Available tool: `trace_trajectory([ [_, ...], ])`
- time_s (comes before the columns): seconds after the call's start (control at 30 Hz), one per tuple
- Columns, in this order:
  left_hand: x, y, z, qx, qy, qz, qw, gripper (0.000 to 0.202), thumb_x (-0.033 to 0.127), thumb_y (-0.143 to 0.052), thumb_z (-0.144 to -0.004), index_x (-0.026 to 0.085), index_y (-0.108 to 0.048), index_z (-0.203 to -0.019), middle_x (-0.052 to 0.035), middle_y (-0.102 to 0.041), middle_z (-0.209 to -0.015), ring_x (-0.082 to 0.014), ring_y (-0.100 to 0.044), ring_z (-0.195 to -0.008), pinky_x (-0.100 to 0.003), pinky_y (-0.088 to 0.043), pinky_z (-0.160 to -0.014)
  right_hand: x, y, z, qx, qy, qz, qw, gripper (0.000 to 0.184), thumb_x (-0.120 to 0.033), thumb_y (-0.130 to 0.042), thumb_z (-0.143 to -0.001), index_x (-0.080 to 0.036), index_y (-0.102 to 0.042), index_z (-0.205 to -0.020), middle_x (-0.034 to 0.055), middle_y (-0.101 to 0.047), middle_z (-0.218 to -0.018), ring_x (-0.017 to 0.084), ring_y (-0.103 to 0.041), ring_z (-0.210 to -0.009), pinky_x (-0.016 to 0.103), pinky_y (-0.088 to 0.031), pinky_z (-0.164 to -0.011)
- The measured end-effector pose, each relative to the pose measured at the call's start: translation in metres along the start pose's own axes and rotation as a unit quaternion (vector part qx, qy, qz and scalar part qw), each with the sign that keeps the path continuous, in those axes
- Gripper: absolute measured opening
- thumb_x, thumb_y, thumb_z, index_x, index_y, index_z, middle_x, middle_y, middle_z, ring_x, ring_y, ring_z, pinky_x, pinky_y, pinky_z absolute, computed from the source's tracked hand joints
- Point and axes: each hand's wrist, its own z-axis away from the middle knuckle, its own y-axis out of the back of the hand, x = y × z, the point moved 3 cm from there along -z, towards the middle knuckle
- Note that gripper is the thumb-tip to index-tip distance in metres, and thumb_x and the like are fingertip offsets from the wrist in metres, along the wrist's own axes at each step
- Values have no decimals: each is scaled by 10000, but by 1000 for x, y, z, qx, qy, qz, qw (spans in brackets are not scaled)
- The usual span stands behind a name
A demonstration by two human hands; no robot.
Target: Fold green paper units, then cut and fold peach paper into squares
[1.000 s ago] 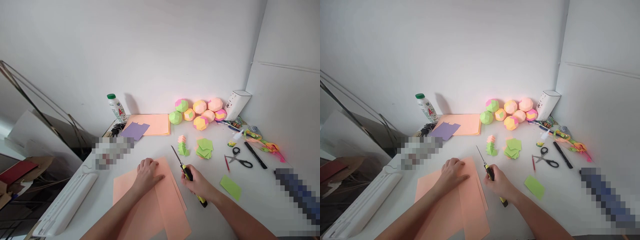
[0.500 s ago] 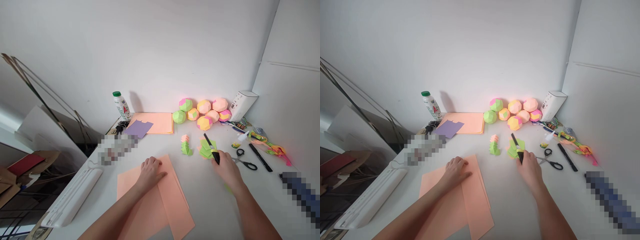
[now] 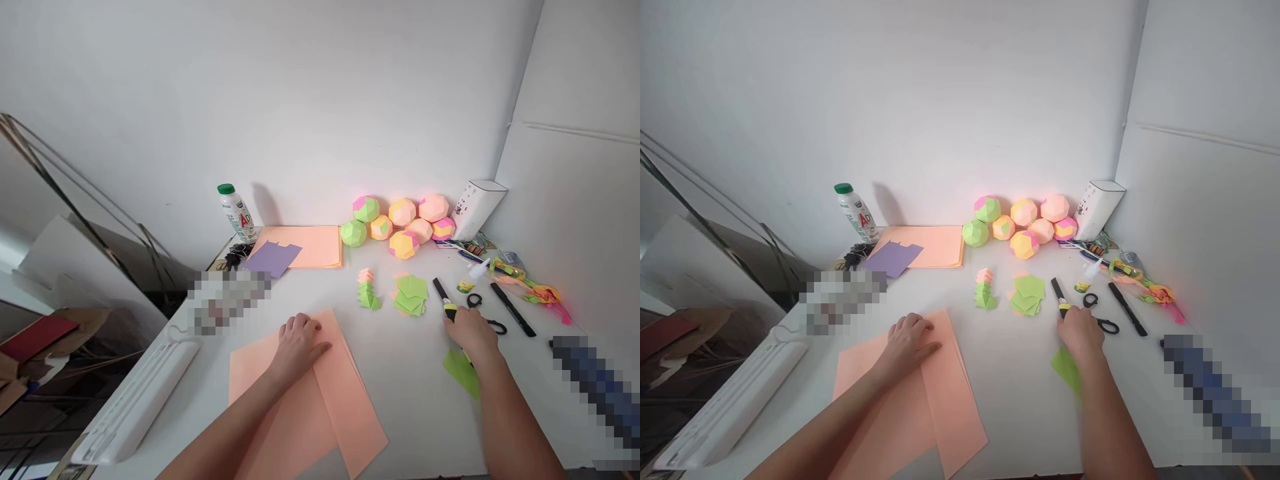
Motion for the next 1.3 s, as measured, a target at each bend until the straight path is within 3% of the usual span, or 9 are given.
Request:
trace_trajectory([
  [0.13,0,0,-1,2,-1,1,1000,175,307,-571,-806,191,-576,-936,-69,-521,-995,-248,-492,-937,-416,-390,-863,-15,8,16,116,53,-16,992,312,-273,-448,-880,-61,-604,-1046,222,-576,-1040,372,-543,-1023,453,-487,-737],
  [0.23,-1,-2,-2,9,-9,0,1000,165,299,-564,-810,186,-570,-930,-71,-524,-998,-248,-496,-933,-409,-395,-846,-49,4,47,221,256,-133,932,305,-278,-437,-896,-102,-606,-1079,178,-607,-1045,309,-546,-1038,437,-465,-876],
  [0.37,-1,-3,-2,30,-14,-14,999,177,323,-557,-819,190,-554,-937,-70,-535,-987,-247,-505,-911,-402,-401,-820,-95,-26,105,68,578,-155,798,542,-504,-532,-848,-138,-540,-1247,177,-505,-1306,320,-427,-1234,475,-378,-1014],
  [0.5,1,-3,-2,38,-16,-44,998,183,312,-568,-813,184,-556,-943,-73,-549,-973,-251,-513,-897,-389,-406,-791,-109,-45,143,-108,685,-101,713,812,-610,-574,-774,-121,-371,-1390,161,-302,-1482,319,-187,-1388,500,-140,-1140],
  [0.8,2,-4,-4,58,-33,-91,994,153,274,-450,-884,184,-569,-914,-80,-569,-949,-236,-511,-855,-377,-409,-754,-112,-44,148,-140,665,-97,727,631,-523,-576,-832,-128,-466,-1312,160,-367,-1450,272,-240,-1379,453,-154,-1143],
  [0.97,3,-1,-4,68,-18,-67,995,267,270,-321,-940,192,-576,-918,-73,-591,-946,-219,-527,-843,-375,-414,-756,-114,-42,146,-118,656,-181,723,253,-318,-578,-877,-170,-636,-1073,94,-598,-1239,223,-459,-1244,390,-292,-1087],
  [1.13,3,8,-4,62,3,-12,998,374,270,-218,-969,187,-580,-929,-60,-631,-910,-204,-564,-843,-354,-432,-751,-89,-15,111,-209,430,-447,756,281,-394,-509,-900,-170,-668,-961,65,-704,-938,220,-661,-898,305,-532,-748],
  [1.2,3,9,-4,61,1,-14,998,375,265,-222,-965,185,-585,-914,-61,-636,-903,-204,-571,-841,-347,-436,-745,-68,-3,86,-135,278,-564,766,355,-461,-502,-890,-142,-656,-906,63,-699,-782,214,-674,-683,310,-540,-608],
  [1.3,4,8,-4,58,-4,-28,998,344,245,-262,-946,187,-594,-878,-66,-630,-902,-210,-572,-833,-347,-433,-737,-32,21,61,175,181,-669,699,344,-451,-563,-855,-157,-639,-1016,87,-697,-937,242,-675,-817,370,-551,-712],
])
